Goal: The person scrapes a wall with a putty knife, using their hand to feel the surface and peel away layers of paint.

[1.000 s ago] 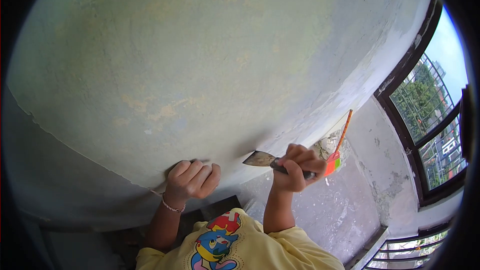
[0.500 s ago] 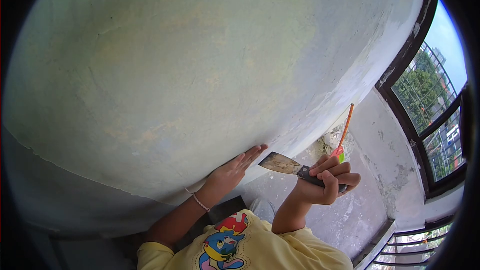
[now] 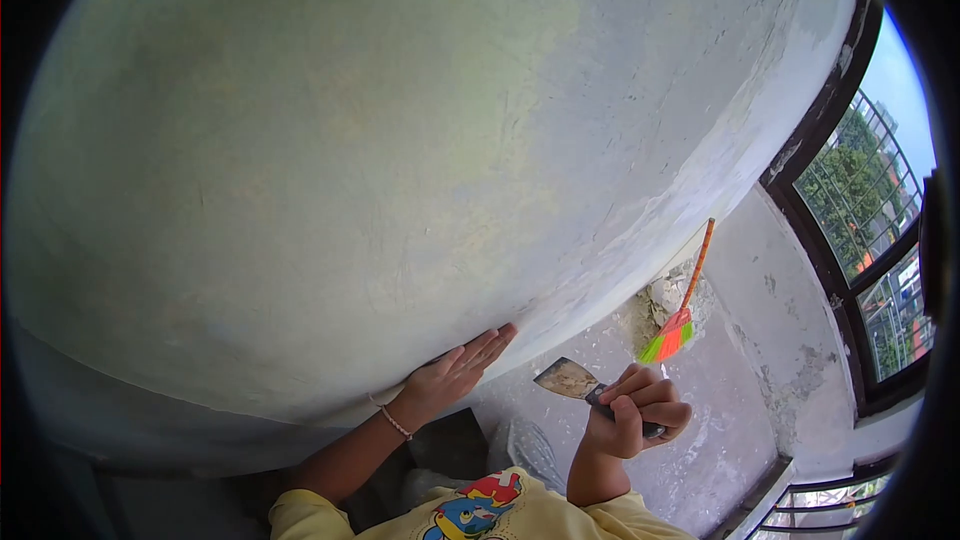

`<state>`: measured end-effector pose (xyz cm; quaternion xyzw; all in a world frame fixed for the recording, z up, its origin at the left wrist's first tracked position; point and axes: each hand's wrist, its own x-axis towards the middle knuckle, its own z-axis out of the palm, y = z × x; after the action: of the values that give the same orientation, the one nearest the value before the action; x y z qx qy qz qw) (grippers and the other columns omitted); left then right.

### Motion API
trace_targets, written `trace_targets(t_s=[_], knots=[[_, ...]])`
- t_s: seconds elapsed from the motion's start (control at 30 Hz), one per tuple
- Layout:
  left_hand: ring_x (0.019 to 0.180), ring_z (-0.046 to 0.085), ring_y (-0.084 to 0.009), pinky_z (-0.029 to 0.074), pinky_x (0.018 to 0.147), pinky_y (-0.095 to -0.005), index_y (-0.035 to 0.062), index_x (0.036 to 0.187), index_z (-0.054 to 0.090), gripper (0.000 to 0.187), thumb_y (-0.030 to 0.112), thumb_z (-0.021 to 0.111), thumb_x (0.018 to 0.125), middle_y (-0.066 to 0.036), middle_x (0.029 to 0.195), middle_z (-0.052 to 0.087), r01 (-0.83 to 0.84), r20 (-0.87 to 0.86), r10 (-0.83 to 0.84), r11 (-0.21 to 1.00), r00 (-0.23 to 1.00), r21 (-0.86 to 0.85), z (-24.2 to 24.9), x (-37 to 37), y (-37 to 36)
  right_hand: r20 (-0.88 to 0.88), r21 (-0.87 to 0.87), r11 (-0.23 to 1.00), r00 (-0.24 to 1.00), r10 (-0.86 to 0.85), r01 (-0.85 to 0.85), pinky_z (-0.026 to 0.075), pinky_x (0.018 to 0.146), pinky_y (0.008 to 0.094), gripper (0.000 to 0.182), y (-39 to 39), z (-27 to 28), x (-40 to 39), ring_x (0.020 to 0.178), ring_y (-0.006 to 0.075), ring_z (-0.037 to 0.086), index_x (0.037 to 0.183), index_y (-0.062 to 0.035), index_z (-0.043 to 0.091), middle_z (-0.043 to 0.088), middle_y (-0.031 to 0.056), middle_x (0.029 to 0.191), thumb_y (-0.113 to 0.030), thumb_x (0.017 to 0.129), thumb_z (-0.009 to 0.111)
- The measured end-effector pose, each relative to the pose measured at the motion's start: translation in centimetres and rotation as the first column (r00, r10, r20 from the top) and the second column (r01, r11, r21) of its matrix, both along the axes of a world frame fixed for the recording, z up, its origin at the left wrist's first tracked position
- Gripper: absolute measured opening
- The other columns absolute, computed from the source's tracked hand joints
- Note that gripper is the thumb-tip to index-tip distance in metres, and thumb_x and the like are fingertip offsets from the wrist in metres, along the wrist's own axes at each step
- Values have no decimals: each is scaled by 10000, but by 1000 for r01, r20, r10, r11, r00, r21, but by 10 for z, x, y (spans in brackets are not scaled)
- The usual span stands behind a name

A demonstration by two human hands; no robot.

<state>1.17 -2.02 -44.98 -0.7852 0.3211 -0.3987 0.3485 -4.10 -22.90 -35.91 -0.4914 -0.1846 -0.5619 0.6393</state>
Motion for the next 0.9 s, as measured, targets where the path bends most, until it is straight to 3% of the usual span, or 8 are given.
trace_targets(t_s=[0.07, 0.17, 0.27, 0.3, 0.47, 0.6, 0.77, 0.9], knots=[[1517, 186, -142, -3, 1224, -435, 313, 1547, 348, 564, 334, 338, 983, 17, 1644, 238, -40, 7, 43, 970, 999, -241, -6, -6, -6, -11, 0, 1000, 1000, 24, -24, 361, 425, 257, 264, -7, -20, -2, 430, 142, 474, 754, -85, 372, 427, 35, 571, 79, 700, 572], [1521, 171, -157, 0, 1226, -426, 364, 1534, 356, 559, 336, 354, 976, 61, 1639, 247, -104, -3, 113, 903, 994, -417, -18, -10, -15, -66, -80, 994, 995, 73, -79, 362, 429, 259, 283, -27, -40, 0, 436, 141, 483, 742, -90, 377, 436, 33, 569, 64, 718, 614], [1510, 202, -179, 42, 1205, -405, 386, 1498, 422, 530, 339, 408, 970, 46, 1629, 279, -100, -14, 112, 813, 994, -573, -30, -11, -20, -119, -24, 982, 975, 185, -189, 359, 410, 255, 315, -49, -59, 2, 429, 142, 507, 705, -89, 422, 474, 22, 534, 63, 755, 693], [1496, 194, -340, 157, 1115, -457, 296, 1458, 507, 538, 363, 550, 925, -127, 1603, 305, -68, 15, 91, 832, 996, -551, -31, -11, -17, -118, -82, 979, 977, 178, -189, 352, 403, 254, 303, -59, -67, 5, 422, 141, 499, 703, -88, 427, 472, 21, 531, 68, 747, 683], [1468, 243, -423, 187, 1047, -481, 141, 1479, 458, 548, 360, 478, 977, -230, 1585, 293, -104, 128, 252, 736, 959, -669, -38, -8, -6, -130, -235, 946, 971, 198, -224, 330, 386, 256, 282, -108, -122, 8, 402, 142, 468, 699, -80, 433, 468, 25, 530, 83, 726, 661], [1454, 289, -415, 200, 1030, -461, 137, 1482, 450, 527, 381, 395, 1018, -222, 1577, 319, -155, 192, 359, 742, 914, -653, 1, -14, 4, -134, -295, 907, 953, 272, -300, 320, 386, 256, 293, -150, -124, 3, 393, 148, 447, 707, -74, 424, 461, 25, 530, 83, 721, 670], [1443, 326, -378, 229, 991, -431, 131, 1488, 435, 533, 400, 300, 1048, -210, 1547, 380, -41, 382, 312, 817, 870, -575, -12, -5, 24, -53, -279, 914, 955, 293, -296, 362, 400, 264, 298, -172, -118, 6, 423, 153, 480, 720, -86, 421, 467, 25, 566, 97, 714, 656], [1425, 349, -366, 223, 1003, -434, 132, 1462, 465, 520, 399, 297, 1048, -197, 1537, 394, -28, 409, 317, 818, 856, -575, -17, -7, 26, 111, -537, 824, 954, 280, -179, 427, 435, 288, 302, -168, -96, 1, 501, 169, 553, 724, -99, 401, 482, 25, 625, 109, 664, 612]])
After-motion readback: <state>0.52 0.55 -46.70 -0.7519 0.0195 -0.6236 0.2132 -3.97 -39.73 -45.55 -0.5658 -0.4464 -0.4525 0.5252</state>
